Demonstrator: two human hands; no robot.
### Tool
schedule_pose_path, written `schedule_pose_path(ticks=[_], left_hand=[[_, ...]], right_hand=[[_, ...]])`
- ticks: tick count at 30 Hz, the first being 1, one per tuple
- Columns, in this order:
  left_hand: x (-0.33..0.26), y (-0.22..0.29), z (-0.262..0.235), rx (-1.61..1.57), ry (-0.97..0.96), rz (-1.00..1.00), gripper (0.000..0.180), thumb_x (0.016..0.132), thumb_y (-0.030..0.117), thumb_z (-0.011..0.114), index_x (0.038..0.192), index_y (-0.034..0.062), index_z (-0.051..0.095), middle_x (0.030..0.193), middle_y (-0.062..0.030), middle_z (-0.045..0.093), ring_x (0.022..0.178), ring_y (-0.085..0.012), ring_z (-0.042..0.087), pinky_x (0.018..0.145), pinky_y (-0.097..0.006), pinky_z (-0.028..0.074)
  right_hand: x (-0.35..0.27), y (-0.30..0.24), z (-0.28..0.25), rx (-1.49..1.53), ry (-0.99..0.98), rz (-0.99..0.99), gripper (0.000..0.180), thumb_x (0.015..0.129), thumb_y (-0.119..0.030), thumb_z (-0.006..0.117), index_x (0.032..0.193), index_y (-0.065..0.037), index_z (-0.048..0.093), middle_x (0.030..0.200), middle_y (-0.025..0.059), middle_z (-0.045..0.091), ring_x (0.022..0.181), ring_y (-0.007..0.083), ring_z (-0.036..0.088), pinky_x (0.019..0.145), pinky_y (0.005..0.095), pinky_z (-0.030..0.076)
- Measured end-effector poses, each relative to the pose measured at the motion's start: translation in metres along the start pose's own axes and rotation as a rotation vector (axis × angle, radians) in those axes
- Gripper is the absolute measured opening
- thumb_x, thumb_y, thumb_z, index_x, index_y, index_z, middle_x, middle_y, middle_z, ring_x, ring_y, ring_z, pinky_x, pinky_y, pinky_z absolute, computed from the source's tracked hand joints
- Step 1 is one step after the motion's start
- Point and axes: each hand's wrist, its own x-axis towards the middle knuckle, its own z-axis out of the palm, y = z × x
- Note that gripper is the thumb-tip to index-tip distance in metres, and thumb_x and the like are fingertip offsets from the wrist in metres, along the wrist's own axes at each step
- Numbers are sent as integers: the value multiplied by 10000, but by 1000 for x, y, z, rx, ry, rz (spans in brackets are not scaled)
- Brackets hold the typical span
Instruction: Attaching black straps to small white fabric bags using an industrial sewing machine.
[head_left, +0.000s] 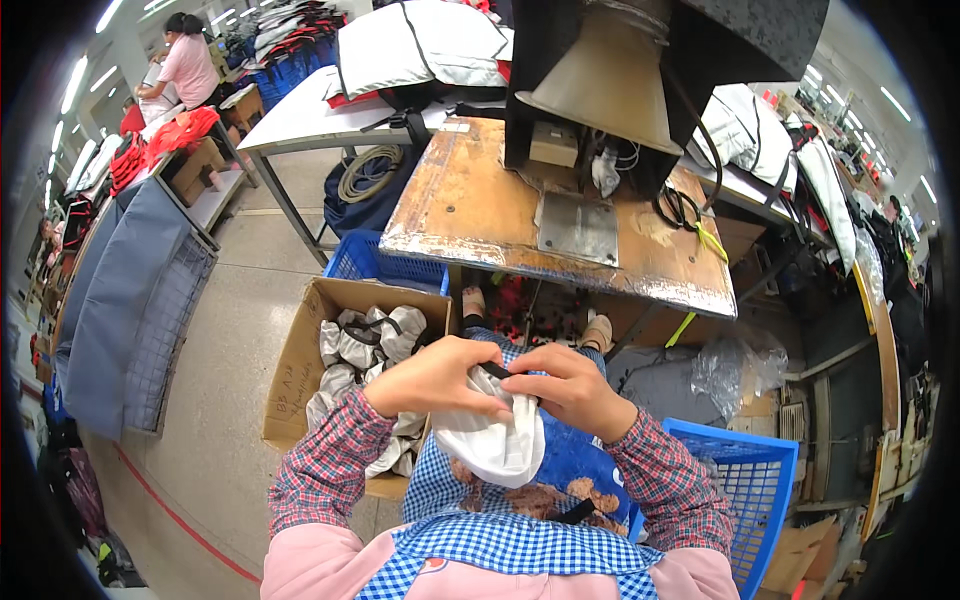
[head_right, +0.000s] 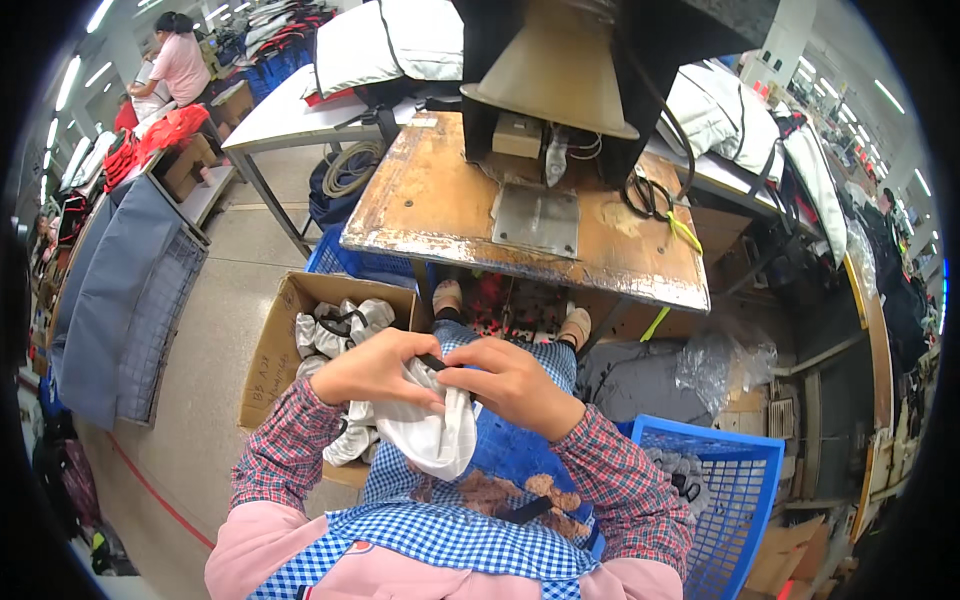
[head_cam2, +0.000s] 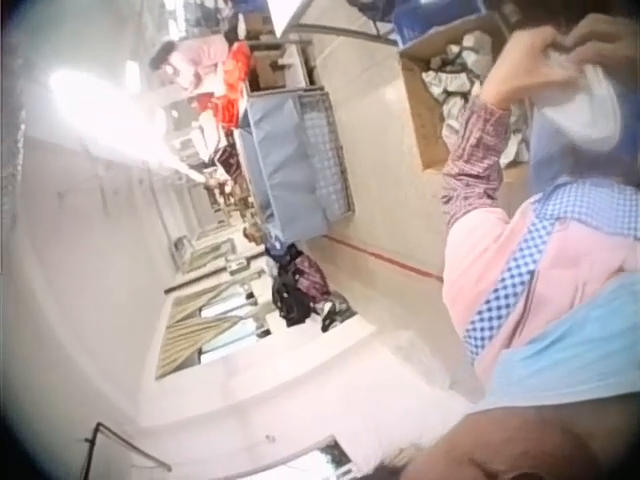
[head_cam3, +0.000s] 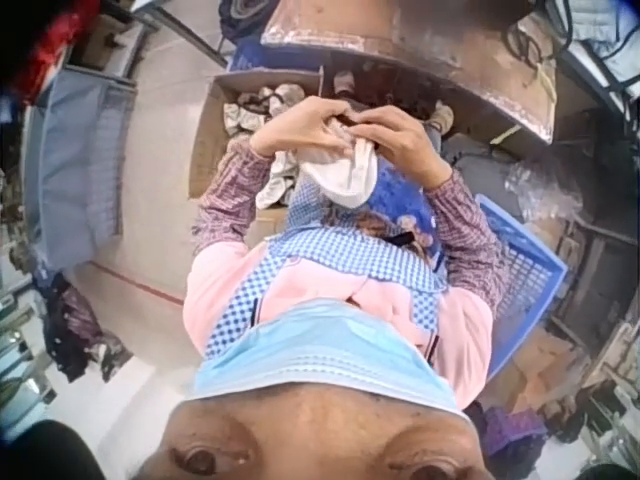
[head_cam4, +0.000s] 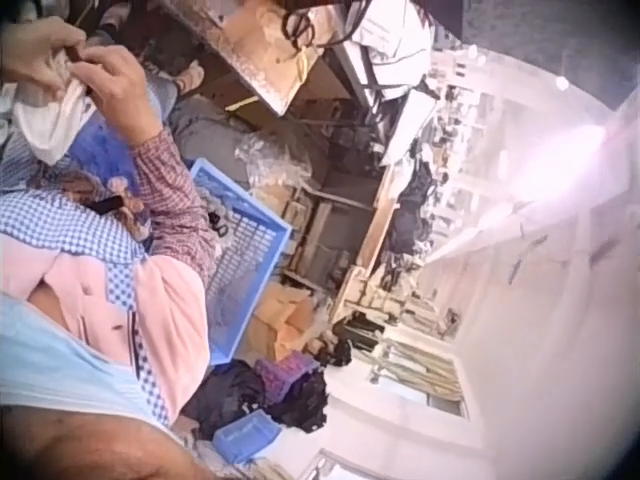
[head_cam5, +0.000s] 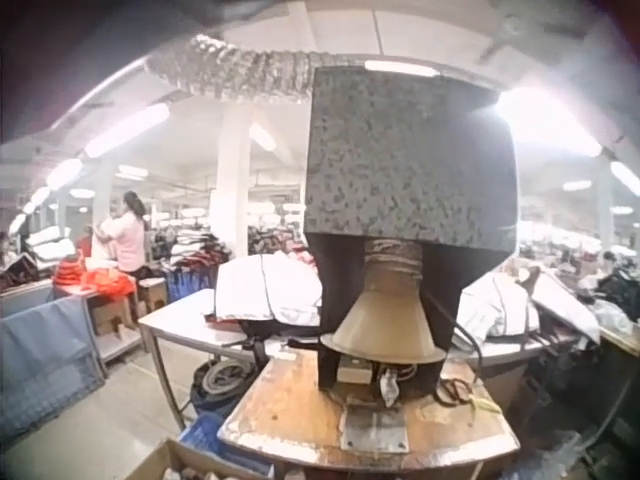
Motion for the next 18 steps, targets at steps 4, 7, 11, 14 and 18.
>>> schedule_pose_path(ticks=[4,7,11,14,18], left_hand=[[1,5,-1,-9,-5,-118,430,700,333,778,903,-19,634,772,-174,630,719,-276,631,651,-349,474],[0,-4,-4,118,24,-95,361,698,267,770,839,-27,614,688,-162,589,604,-208,564,604,-324,449],[6,-2,1,98,-85,-79,375,725,297,740,869,-29,623,708,-177,582,633,-233,584,615,-336,452],[9,0,2,105,-116,-41,403,750,327,723,919,-26,626,802,-174,609,758,-271,608,687,-350,467],[15,1,1,218,8,81,554,748,466,734,1010,-7,611,911,-164,613,920,-316,597,810,-394,459]], right_hand=[[0,0,-8,95,-102,126,382,731,-22,655,1107,-89,640,1074,115,639,944,276,629,795,360,515],[3,-2,-19,252,-212,261,370,802,-50,639,1170,-56,608,1089,143,645,961,297,632,816,352,512],[4,-10,-15,290,-217,357,266,851,-121,639,1101,-29,636,995,164,659,896,304,645,768,351,514],[-1,-5,-10,226,-160,391,201,842,-122,648,1010,-14,657,913,156,665,830,305,650,718,359,514],[-5,1,-7,84,24,366,123,818,-98,675,912,-19,671,845,133,669,775,292,654,662,331,514]])
